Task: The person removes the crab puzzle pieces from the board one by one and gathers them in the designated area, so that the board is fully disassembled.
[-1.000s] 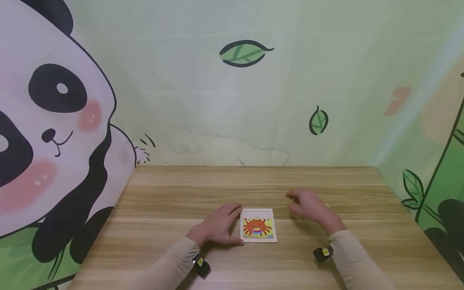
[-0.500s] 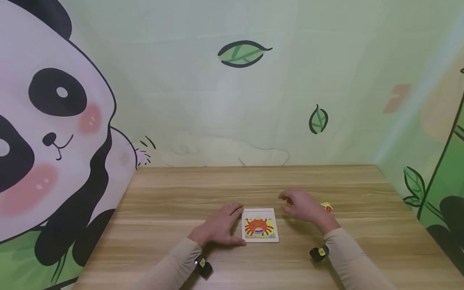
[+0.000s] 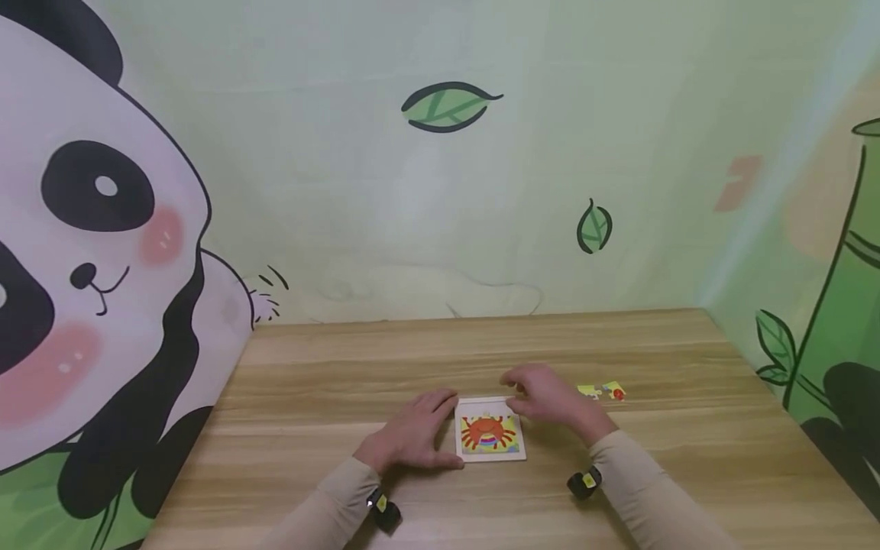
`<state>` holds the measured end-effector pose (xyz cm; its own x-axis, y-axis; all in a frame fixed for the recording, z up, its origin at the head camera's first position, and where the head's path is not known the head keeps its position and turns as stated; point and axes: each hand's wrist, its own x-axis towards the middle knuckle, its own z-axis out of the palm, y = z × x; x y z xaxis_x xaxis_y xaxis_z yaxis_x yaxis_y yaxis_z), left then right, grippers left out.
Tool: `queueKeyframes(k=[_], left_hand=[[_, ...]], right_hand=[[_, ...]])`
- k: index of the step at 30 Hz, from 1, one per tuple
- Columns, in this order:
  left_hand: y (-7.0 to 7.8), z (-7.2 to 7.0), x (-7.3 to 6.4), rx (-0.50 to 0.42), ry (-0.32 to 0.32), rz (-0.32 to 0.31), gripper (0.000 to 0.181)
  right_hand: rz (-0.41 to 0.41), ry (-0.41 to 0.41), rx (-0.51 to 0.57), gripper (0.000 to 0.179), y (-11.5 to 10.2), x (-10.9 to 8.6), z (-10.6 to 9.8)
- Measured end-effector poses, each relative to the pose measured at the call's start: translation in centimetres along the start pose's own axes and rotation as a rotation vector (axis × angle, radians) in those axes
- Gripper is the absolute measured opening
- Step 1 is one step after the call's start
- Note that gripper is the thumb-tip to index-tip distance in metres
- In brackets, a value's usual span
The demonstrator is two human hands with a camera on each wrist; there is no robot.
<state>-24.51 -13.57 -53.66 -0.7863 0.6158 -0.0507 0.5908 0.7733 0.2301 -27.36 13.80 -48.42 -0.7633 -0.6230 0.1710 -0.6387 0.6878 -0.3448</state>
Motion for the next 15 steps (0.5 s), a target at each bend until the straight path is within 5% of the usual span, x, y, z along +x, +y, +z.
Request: queueKeyframes(k=[7, 15], left_hand=[[0.0, 0.1, 0.0, 0.006, 0.011, 0.011, 0.106], [-0.2, 0.2, 0.2, 0.006, 0.018, 0.015, 0.106]], right_hand=[[-0.096, -0.019, 0.023, 0.032, -0.9, 0.7, 0.8], [-0.022, -0.096, 0.037, 0.033, -1.1, 1.3, 2.4]])
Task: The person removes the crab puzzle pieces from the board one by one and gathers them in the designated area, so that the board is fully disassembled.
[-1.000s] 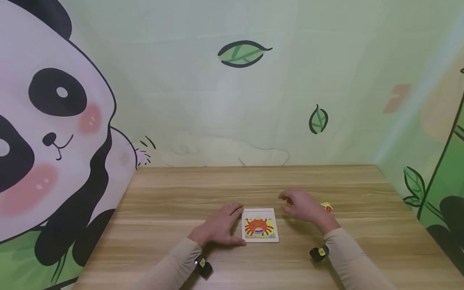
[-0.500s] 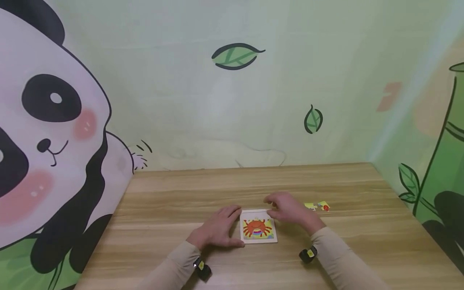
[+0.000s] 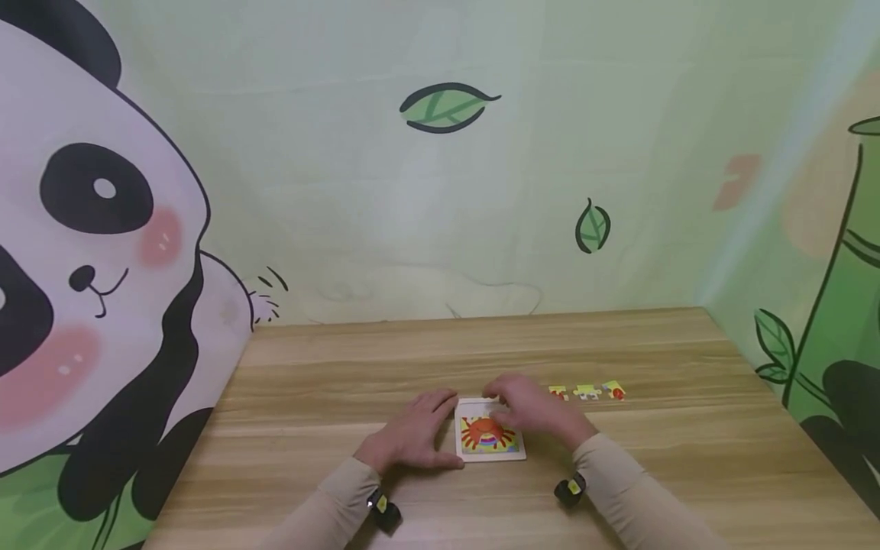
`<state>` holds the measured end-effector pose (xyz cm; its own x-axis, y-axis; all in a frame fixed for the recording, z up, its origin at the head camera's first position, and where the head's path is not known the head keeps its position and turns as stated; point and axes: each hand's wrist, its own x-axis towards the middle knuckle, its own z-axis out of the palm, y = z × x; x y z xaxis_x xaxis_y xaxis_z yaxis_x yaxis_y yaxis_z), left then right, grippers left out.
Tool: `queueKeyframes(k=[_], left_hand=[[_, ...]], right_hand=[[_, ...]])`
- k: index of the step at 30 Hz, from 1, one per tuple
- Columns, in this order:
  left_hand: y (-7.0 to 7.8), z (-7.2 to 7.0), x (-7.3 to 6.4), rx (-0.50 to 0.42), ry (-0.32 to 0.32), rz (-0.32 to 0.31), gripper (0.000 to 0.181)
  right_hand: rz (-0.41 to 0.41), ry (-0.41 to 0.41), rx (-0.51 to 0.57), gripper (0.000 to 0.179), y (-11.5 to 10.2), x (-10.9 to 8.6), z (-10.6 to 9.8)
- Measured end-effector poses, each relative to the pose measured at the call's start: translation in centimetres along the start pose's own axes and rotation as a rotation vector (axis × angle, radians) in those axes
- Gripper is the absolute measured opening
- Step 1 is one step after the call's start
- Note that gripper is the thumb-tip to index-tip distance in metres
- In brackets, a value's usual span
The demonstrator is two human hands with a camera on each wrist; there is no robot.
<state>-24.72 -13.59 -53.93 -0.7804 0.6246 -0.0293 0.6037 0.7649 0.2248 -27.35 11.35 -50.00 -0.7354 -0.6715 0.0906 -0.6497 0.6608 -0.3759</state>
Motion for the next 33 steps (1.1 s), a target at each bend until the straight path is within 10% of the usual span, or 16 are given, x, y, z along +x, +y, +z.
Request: queueKeyframes(k=[33], left_hand=[[0.0, 0.1, -0.1, 0.027, 0.034, 0.031, 0.105]], right_hand=[[-0.020, -0.083, -0.029, 0.033, -2.4, 0.8, 2.1]])
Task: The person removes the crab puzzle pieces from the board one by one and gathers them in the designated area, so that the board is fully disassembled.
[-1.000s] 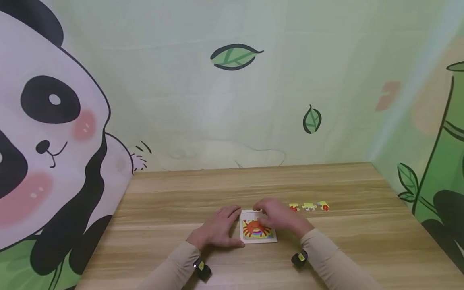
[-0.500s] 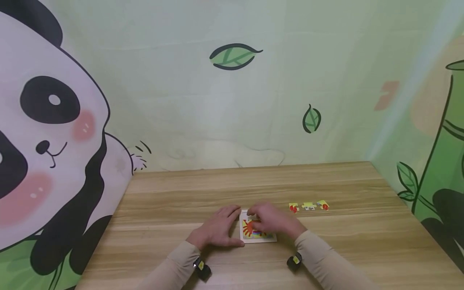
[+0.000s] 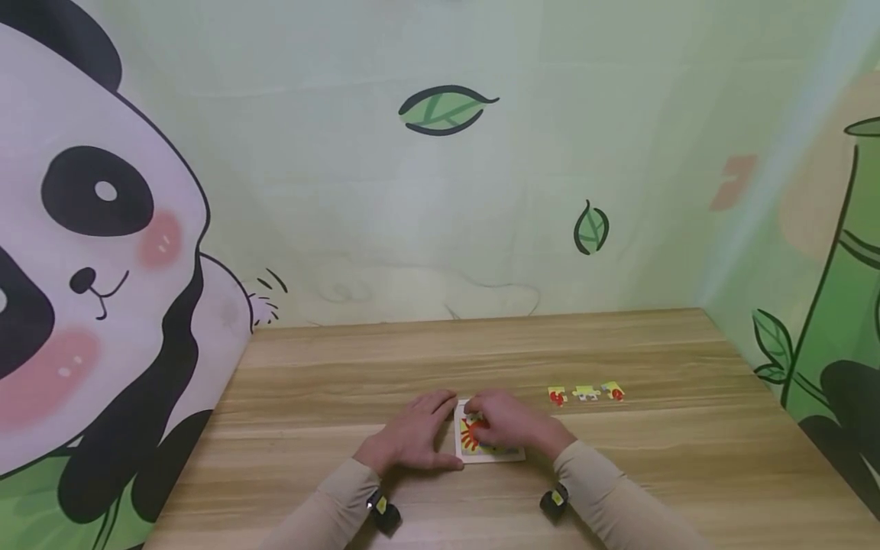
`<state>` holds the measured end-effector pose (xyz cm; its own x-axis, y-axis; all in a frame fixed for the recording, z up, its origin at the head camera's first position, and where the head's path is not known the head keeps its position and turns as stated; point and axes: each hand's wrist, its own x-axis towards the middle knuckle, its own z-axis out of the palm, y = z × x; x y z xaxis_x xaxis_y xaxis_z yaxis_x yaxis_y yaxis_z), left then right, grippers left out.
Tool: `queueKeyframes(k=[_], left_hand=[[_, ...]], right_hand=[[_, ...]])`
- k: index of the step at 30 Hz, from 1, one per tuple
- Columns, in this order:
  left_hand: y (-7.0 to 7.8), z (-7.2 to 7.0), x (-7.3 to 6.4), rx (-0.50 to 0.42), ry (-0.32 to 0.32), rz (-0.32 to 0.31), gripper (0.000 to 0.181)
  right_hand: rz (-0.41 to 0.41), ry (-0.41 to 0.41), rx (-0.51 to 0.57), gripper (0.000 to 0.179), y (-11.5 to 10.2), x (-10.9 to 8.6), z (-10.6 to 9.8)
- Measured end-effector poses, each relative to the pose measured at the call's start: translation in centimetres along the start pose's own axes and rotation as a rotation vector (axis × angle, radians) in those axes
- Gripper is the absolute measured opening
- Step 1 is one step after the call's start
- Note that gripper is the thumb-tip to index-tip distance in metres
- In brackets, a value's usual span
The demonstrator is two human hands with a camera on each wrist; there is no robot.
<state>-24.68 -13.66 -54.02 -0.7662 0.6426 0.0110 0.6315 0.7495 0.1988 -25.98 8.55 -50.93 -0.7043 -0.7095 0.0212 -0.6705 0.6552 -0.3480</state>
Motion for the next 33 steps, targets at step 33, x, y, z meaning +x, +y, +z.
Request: queueKeyframes(k=[33], left_hand=[[0.14, -0.22, -0.01, 0.017, 0.017, 0.016, 0.104]], right_hand=[[-0.060, -0.007, -0.011, 0.018, -0.54, 0.36, -0.02]])
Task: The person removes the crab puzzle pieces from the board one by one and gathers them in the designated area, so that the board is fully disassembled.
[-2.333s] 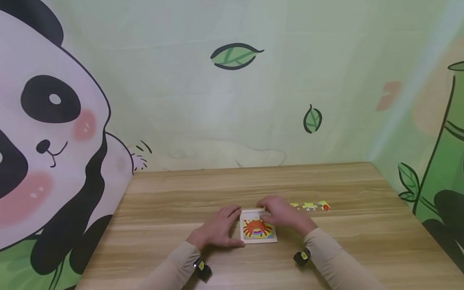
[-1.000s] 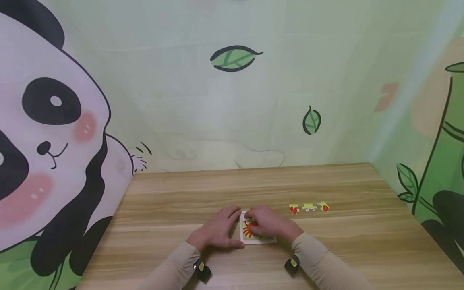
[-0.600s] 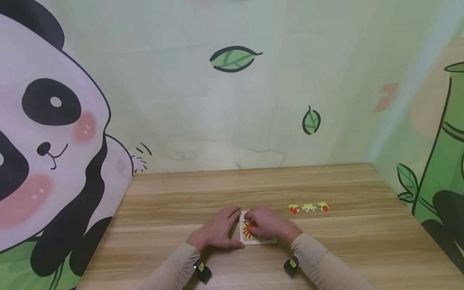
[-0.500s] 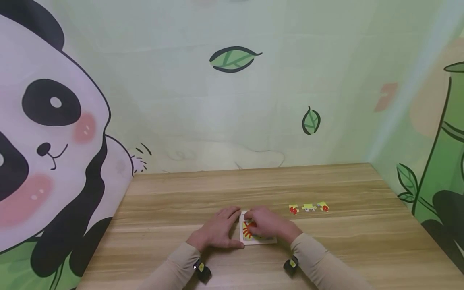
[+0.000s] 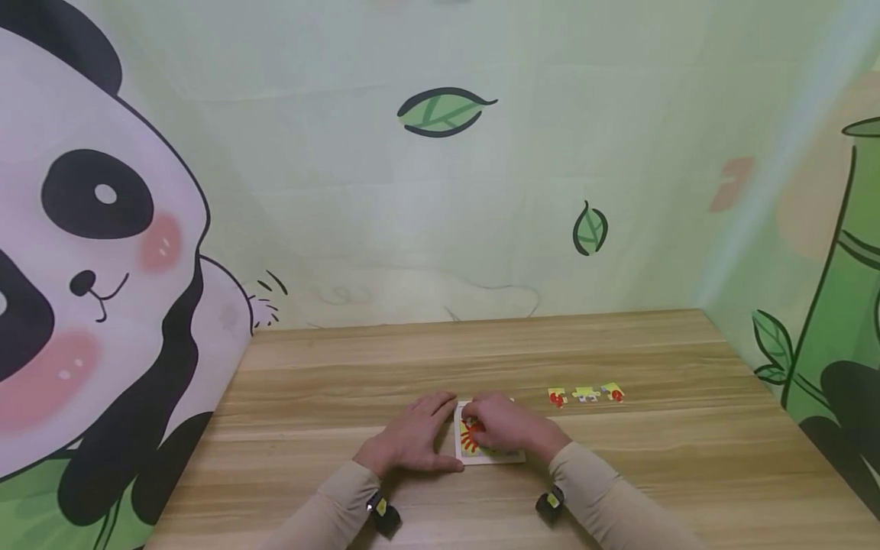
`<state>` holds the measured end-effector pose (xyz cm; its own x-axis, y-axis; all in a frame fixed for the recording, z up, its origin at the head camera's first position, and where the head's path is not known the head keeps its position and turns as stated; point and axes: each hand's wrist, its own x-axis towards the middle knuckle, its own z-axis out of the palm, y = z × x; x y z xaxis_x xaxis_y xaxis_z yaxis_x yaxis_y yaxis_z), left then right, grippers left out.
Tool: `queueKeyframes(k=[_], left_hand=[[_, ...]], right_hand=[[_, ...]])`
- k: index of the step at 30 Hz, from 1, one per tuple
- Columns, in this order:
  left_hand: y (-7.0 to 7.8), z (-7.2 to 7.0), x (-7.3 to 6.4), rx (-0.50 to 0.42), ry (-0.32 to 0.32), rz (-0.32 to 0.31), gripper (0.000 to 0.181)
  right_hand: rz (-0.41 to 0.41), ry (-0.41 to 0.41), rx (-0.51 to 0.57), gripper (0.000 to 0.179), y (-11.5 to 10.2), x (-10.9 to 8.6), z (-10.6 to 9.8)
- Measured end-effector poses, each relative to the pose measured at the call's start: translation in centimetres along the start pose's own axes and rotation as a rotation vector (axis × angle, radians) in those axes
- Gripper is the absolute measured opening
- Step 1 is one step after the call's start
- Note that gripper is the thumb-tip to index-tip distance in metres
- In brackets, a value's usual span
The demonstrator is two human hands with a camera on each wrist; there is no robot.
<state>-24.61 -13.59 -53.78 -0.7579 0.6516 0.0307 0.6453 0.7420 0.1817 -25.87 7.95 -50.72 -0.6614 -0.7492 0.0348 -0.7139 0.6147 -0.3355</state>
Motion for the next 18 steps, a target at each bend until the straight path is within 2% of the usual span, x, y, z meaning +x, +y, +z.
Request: queueKeyframes(k=[11, 18], left_hand=[[-0.15, 0.17, 0.01, -0.014, 0.000, 0.000, 0.103], [-0.05, 0.11, -0.04, -0.032, -0.018, -0.021, 0.104]], right_hand=[[0.044, -0.016, 0.019, 0.022, -0.39, -0.08, -0.13], [0.076, -0.023, 0.031, 0.032, -0.43, -0.20, 0.00]])
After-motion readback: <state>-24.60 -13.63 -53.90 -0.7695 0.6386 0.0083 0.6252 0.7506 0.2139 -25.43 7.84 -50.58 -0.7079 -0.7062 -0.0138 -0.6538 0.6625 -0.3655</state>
